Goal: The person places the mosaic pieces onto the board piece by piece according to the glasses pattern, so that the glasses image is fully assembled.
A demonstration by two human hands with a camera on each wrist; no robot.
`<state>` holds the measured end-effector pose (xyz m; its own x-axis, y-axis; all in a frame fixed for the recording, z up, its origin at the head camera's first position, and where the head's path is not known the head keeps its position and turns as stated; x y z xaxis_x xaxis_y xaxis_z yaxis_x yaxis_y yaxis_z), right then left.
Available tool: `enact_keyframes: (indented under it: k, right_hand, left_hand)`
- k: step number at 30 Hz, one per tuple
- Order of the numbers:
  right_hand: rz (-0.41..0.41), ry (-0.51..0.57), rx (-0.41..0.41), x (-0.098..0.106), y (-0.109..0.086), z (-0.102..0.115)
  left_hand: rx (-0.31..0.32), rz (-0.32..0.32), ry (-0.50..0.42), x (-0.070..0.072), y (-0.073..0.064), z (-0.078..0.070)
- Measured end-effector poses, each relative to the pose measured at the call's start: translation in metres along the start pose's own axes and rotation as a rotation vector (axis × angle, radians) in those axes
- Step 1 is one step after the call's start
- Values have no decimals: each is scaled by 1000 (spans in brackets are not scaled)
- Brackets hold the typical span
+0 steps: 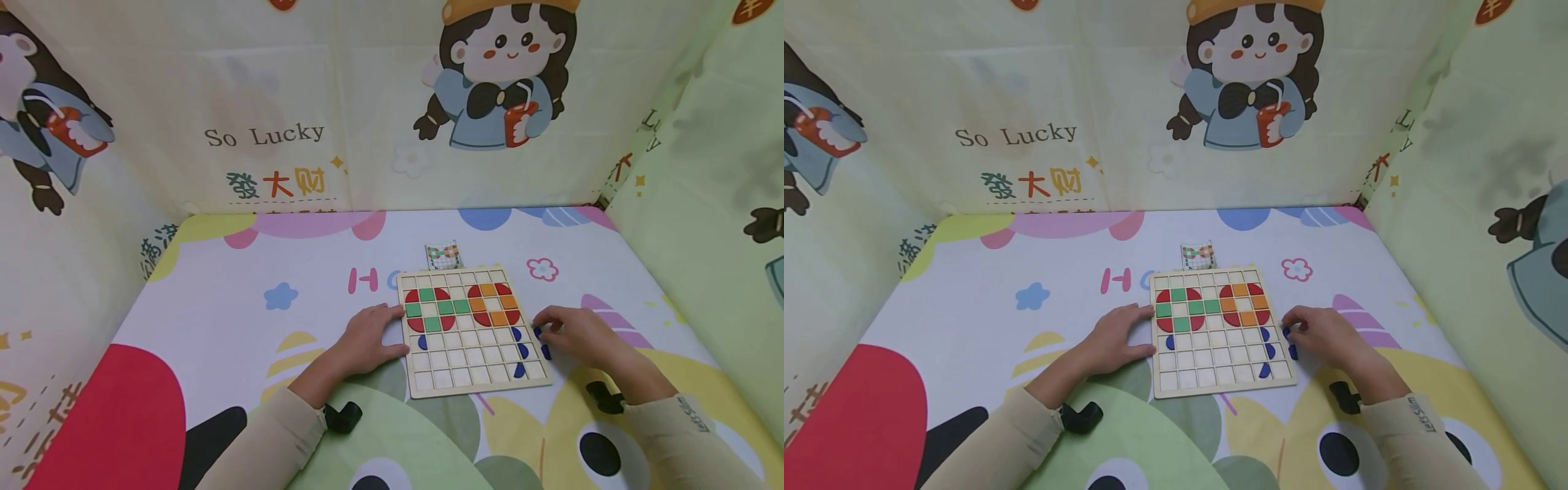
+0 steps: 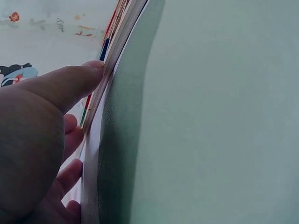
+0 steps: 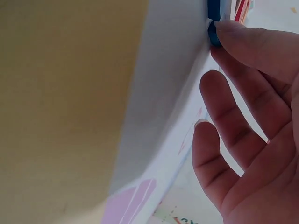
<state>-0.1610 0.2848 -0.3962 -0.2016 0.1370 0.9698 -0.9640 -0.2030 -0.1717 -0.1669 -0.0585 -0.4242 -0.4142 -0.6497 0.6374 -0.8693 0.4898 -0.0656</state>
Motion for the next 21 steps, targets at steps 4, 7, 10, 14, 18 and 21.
enact_keyframes:
  k: [4,7,10,14,18,21]
  right_hand:
    - [-15,1,-9,1,0,-1]
    - [-22,-6,-3,3,-1,-2]
    - [-19,-7,2,2,-1,-2]
    - [-10,-7,1,0,1,-3]
    - [-7,-18,3,0,2,-2]
    - [-8,-20,1,0,3,-2]
  left_hand:
    - [1,1,0,0,0,0]
    - [4,1,0,0,0,0]
    - [3,1,0,0,0,0]
    - [0,1,0,0,0,0]
    - [4,0,5,0,0,1]
    - [8,0,10,0,1,2]
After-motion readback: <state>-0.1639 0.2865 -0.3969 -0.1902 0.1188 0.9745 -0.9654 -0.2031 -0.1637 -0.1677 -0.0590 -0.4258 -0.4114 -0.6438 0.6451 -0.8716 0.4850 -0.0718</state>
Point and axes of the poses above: each hand's wrist, its own y-axis towards the middle knuckle, its own x-axis out of the back of the hand, z = x × y, the point moved 6 cm from there along y, towards the middle knuckle, and after that the axes turned 13 degrees about -y, right-handed, at the moved point
